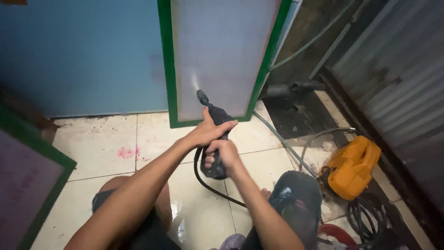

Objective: Using a high-pressure water gun to wash a screen printing frame

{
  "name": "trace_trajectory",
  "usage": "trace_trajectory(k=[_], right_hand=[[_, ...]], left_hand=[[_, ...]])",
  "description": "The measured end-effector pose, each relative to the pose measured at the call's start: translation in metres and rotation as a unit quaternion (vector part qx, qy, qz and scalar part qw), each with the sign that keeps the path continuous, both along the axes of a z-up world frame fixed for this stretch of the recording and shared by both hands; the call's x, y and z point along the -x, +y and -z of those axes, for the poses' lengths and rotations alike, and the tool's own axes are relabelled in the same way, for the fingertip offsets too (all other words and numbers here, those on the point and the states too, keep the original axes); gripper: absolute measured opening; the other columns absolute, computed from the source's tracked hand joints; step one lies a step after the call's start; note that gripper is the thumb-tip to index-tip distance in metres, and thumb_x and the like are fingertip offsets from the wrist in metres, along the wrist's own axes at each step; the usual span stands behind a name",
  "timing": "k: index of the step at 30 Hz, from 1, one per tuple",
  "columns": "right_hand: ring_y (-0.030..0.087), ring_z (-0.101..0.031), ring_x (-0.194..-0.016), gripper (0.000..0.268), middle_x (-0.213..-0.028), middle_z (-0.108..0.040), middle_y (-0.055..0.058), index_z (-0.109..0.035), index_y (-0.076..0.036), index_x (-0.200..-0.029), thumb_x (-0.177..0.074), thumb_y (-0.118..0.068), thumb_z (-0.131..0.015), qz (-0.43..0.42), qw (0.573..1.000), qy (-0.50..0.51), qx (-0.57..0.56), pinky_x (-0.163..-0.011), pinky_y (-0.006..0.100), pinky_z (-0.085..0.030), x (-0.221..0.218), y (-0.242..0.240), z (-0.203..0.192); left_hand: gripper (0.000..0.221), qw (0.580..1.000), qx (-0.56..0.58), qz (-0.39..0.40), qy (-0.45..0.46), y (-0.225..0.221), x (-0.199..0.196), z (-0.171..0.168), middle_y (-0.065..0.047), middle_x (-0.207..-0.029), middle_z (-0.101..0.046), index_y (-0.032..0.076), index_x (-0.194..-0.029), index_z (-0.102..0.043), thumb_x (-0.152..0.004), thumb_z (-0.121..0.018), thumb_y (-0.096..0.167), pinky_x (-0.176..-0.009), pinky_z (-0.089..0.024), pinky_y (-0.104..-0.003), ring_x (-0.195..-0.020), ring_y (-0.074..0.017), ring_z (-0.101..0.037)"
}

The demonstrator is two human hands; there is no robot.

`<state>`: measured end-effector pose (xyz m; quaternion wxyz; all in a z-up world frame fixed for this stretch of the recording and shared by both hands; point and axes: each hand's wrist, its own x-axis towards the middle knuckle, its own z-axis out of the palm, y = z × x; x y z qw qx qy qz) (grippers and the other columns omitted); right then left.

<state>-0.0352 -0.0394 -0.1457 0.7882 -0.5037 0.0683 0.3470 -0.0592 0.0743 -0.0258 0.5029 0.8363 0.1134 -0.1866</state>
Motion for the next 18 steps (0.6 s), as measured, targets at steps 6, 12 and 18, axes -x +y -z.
trace_trajectory(k=[6, 12, 18], right_hand=[[0.013, -0.044, -0.046, 0.011, -0.061, -0.036, 0.001, -0.051, -0.005, -0.075, -0.068, 0.000, -0.057, -0.016, 1.000, -0.001, -0.007, -0.047, 0.033, -0.041, -0.018, -0.036, 0.007], [0.011, -0.042, -0.046, 0.015, -0.061, -0.035, 0.000, -0.048, -0.008, -0.075, -0.066, -0.001, -0.058, 0.005, 1.000, -0.011, -0.007, -0.048, 0.031, -0.041, -0.019, -0.053, 0.000], [0.015, -0.045, -0.044, 0.012, -0.057, -0.037, 0.004, -0.050, -0.005, -0.069, -0.069, 0.003, -0.059, 0.016, 0.999, -0.045, -0.014, -0.046, 0.036, -0.043, -0.009, -0.047, -0.009]], left_hand=[[0.139, 0.999, 0.011, -0.018, -0.028, -0.028, -0.021, 0.018, -0.033, -0.152, -0.042, 0.005, -0.160, 0.012, -0.070, -0.061, 0.082, -0.121, -0.032, -0.051, -0.145, -0.0421, -0.042], [0.142, 0.999, 0.021, -0.006, -0.031, -0.048, -0.007, -0.013, -0.032, -0.149, -0.045, 0.006, -0.160, 0.013, -0.066, -0.064, 0.079, -0.120, -0.033, -0.049, -0.144, -0.0406, -0.043], [0.138, 0.999, 0.020, 0.018, -0.040, -0.043, 0.001, -0.025, -0.033, -0.150, -0.044, 0.004, -0.161, 0.012, -0.069, -0.058, 0.080, -0.119, -0.034, -0.051, -0.144, -0.0432, -0.043]])
